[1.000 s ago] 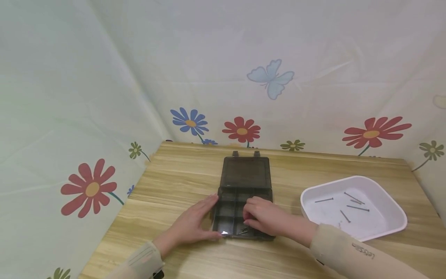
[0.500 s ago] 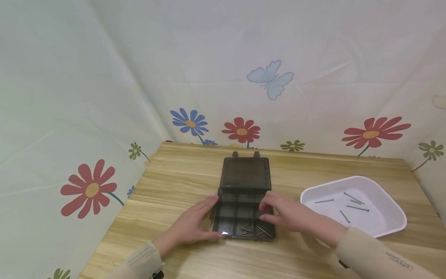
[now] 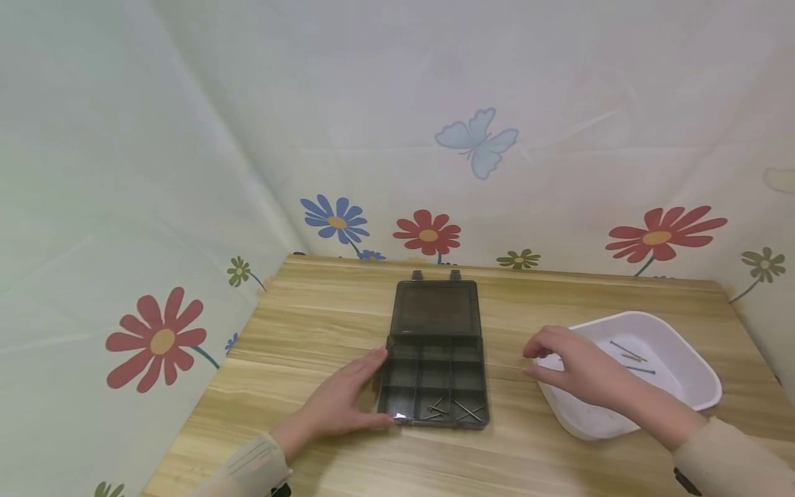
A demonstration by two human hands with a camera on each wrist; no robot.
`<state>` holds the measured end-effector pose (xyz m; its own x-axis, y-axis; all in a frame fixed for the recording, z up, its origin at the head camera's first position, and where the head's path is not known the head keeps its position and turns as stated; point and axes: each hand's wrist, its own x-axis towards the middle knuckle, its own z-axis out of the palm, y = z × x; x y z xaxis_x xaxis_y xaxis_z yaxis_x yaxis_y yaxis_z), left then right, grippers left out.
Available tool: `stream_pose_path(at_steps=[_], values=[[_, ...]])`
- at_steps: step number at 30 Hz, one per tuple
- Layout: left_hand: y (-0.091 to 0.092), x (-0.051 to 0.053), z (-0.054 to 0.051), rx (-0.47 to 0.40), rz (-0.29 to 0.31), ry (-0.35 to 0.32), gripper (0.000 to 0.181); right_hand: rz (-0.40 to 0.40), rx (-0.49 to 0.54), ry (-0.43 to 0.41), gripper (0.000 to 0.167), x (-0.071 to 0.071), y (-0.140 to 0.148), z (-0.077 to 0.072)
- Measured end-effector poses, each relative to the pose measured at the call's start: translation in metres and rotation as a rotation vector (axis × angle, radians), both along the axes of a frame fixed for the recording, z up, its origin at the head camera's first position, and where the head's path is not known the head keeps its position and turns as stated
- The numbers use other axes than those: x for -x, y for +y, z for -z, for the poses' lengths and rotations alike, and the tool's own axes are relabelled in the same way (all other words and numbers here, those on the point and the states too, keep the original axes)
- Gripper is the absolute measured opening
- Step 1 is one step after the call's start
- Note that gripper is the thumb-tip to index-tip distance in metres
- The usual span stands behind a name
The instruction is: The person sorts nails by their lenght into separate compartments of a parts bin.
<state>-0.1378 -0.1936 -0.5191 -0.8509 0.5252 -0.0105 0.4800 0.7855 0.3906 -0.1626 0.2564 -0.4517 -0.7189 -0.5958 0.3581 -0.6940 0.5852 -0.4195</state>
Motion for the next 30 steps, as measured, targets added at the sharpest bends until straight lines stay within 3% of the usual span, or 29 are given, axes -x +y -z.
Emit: stream_pose_path(at_steps=[8,16,30], values=[[0.000,-0.001,0.000,-0.014,0.002,0.002,0.120,0.083,-0.037,0.072,0.038,-0.001,0.034,0.002],[0.000,-0.002,-0.002,-0.010,0.003,0.002,0.120,0.139,-0.065,0.144,0.050,0.005,0.061,0.014],[-0.001,-0.003,-0.003,0.001,-0.003,-0.006,0.120,0.163,-0.133,0.118,0.052,0.017,0.079,0.026]])
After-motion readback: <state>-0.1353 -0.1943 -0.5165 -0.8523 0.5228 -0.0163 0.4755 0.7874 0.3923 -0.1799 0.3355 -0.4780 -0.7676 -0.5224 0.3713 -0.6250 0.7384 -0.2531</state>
